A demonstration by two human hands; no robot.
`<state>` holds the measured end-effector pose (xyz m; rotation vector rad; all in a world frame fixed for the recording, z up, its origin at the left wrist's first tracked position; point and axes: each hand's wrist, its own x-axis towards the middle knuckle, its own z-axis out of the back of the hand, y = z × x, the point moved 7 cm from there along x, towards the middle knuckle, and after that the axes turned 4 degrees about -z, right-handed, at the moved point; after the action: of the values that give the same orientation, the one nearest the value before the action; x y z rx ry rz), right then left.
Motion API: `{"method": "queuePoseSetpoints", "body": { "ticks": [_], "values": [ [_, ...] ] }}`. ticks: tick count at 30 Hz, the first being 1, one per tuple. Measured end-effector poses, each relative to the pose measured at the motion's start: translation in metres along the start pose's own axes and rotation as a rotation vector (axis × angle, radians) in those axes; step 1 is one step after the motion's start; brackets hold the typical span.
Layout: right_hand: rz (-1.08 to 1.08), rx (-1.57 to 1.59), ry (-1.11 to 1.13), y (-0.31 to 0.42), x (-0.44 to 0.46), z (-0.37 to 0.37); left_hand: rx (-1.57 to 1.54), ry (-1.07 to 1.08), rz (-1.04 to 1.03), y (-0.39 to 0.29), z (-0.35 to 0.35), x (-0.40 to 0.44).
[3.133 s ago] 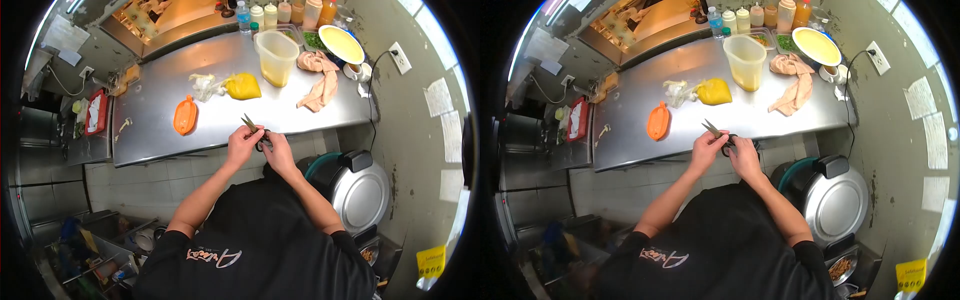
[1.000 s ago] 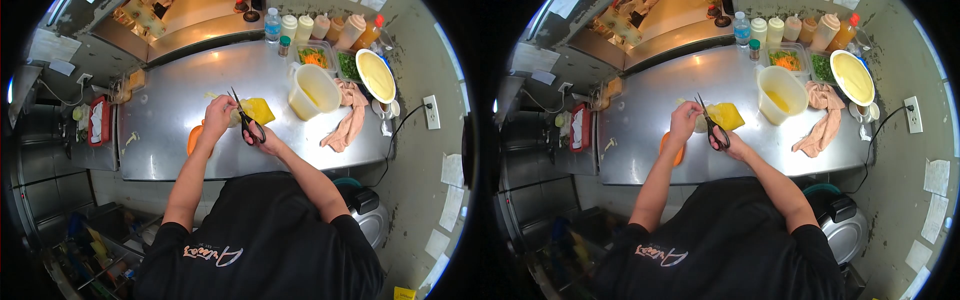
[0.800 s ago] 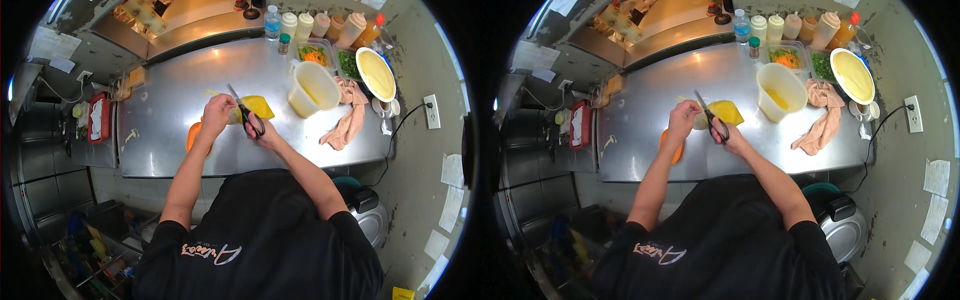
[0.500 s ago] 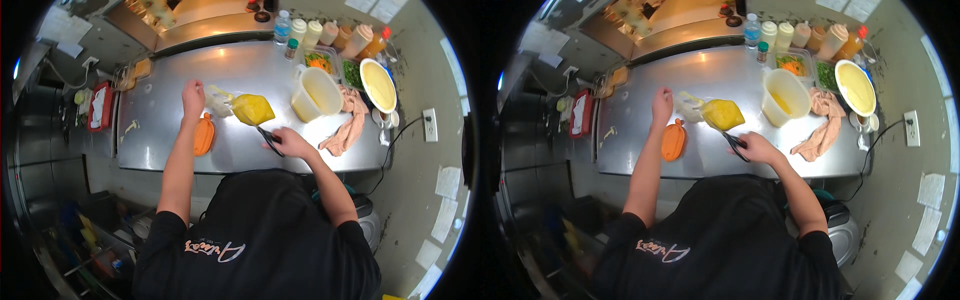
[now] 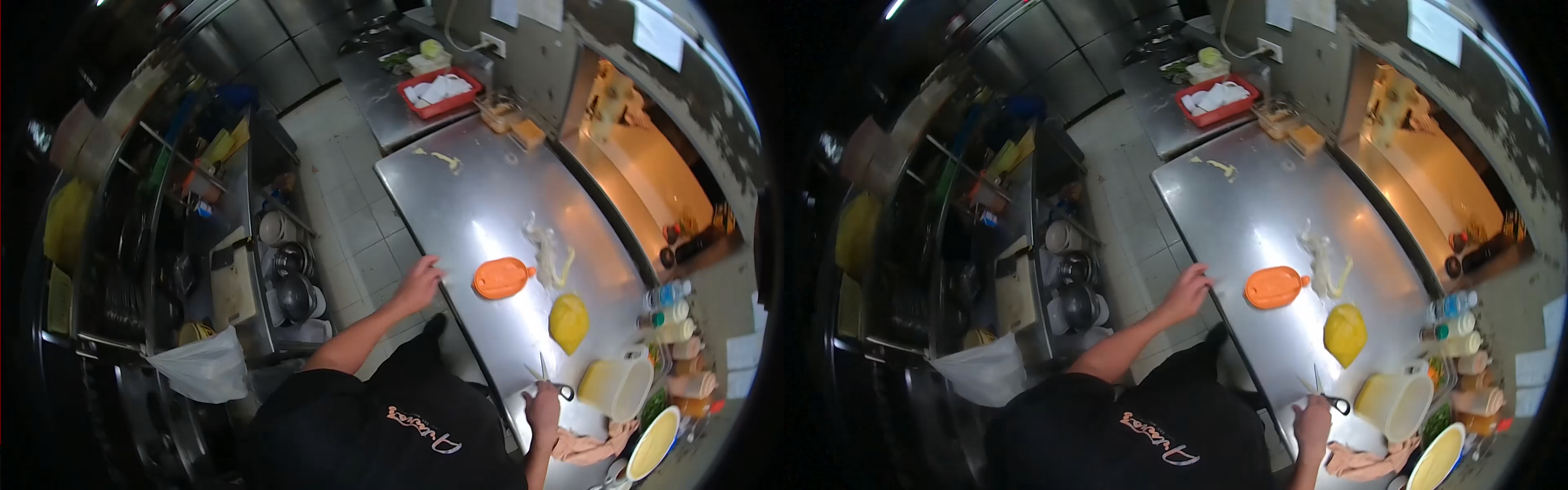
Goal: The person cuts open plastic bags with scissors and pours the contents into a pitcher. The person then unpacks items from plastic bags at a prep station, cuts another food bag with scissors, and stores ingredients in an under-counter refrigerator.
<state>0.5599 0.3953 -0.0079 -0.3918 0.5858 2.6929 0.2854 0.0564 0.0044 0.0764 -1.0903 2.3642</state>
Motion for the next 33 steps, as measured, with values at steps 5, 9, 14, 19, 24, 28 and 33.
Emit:
{"method": "queuePoseSetpoints", "body": {
  "ticks": [5,9,14,19,24,28,33],
  "values": [
    [0.246,-0.004,0.301,0.149,0.05,0.001,0.33,-0.296,0.443,0.209,0.072,-0.2],
    [0.354,0.015,0.311,0.264,0.097,-0.006,0.627,0.669,0.573,0.384,0.032,-0.351],
    [0.44,-0.287,0.489,0.38,0.164,-0.039,-0.003,0.603,0.861,0.44,0.053,-0.345],
    [0.444,-0.196,0.462,0.47,0.232,-0.028,0.034,0.452,0.711,0.472,0.113,-0.23],
    [0.44,-0.181,0.416,0.516,0.319,-0.04,-0.068,0.311,0.792,0.522,0.161,-0.142],
    [0.47,-0.128,0.411,0.549,0.41,-0.05,-0.056,0.288,0.75,0.555,0.2,-0.119],
    [0.652,-0.098,0.41,0.655,0.515,-0.026,0.04,0.39,0.762,0.583,0.283,-0.137]
  ]
}}
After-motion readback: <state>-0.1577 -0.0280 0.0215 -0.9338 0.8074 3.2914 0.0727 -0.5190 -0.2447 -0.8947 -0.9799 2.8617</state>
